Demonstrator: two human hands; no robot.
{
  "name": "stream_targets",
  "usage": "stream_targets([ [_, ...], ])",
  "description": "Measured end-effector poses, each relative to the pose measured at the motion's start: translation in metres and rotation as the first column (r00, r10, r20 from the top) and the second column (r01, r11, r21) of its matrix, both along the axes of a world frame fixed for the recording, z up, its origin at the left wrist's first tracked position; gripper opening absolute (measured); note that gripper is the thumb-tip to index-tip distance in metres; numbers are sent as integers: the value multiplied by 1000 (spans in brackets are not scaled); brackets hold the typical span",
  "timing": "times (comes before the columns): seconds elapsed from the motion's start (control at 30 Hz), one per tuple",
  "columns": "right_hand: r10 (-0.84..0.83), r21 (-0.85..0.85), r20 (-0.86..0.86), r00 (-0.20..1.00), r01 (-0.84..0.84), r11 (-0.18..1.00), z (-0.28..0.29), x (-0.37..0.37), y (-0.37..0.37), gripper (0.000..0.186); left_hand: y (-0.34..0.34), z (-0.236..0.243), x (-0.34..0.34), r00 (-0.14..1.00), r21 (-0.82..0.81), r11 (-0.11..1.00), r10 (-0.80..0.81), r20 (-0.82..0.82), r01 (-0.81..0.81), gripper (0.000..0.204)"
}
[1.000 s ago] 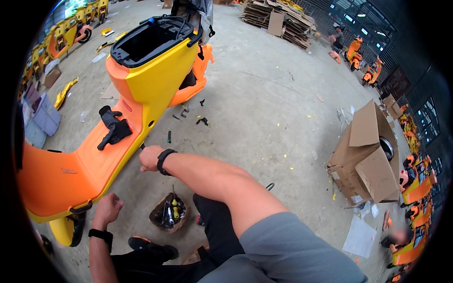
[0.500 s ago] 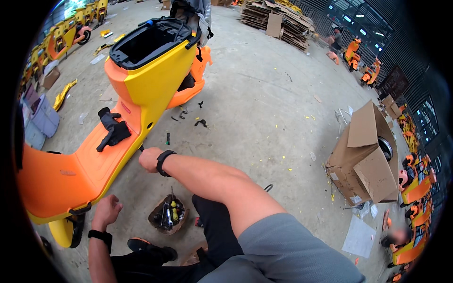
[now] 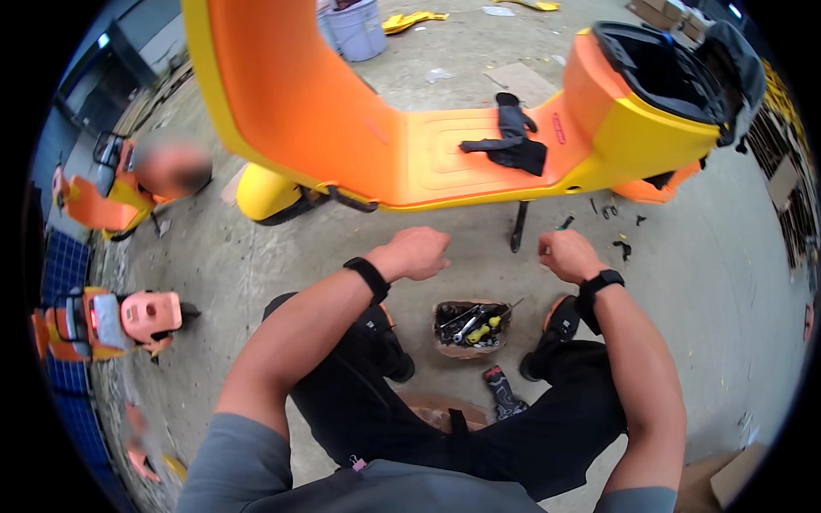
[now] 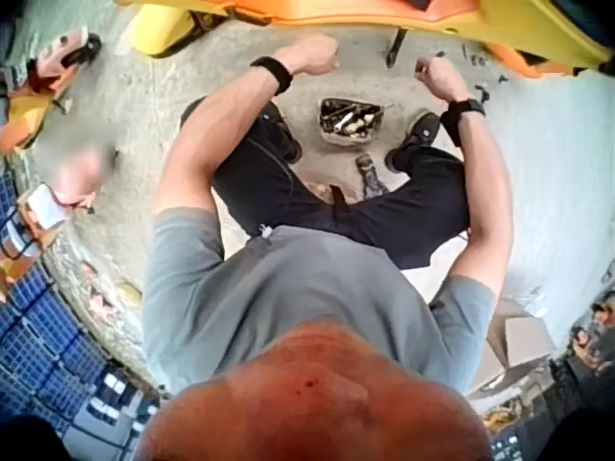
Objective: The person organizes and connects electrical wiring harnesses on a scooter frame, using a small wrench to adjust connectors and retrieving wires from a parts box on the floor.
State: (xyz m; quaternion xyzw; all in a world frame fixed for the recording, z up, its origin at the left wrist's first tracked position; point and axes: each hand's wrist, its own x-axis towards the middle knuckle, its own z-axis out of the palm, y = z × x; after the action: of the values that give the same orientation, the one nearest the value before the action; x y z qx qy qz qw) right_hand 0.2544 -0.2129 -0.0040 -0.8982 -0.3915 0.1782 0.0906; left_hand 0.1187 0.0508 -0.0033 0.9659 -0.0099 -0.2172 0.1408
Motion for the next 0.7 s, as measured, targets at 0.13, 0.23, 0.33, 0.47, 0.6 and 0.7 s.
stream_targets([
  [0.13, -17, -37, 32, 999, 18, 999, 0, -2, 4, 13, 0, -2, 0, 999, -22, 1000, 4, 33, -3, 31],
  [0.23, 7, 54, 11, 1000, -7, 999, 0, -6, 6, 16, -1, -6, 1, 999, -3, 1000, -18, 30, 18, 24],
  [0.33, 100, 75, 0, 995, -99, 992, -1, -7, 8, 21, -1, -5, 1, 1000, 2, 1000, -3, 15, 3, 27],
  [0.47, -58, 30, -110, 992, 62, 998, -6, -6, 11, 23, -1, 1, -2, 1000, 0, 1000, 3, 21, -3, 26],
  [0.6, 69, 139, -69, 995, -59, 988, -12, -4, 7, 19, 0, 4, -5, 999, -27, 1000, 11, 33, -10, 25],
  [0.7, -38, 2, -167, 985, 39, 999, -15, 0, 5, 14, 0, 2, -4, 999, -22, 1000, -2, 44, 3, 25],
])
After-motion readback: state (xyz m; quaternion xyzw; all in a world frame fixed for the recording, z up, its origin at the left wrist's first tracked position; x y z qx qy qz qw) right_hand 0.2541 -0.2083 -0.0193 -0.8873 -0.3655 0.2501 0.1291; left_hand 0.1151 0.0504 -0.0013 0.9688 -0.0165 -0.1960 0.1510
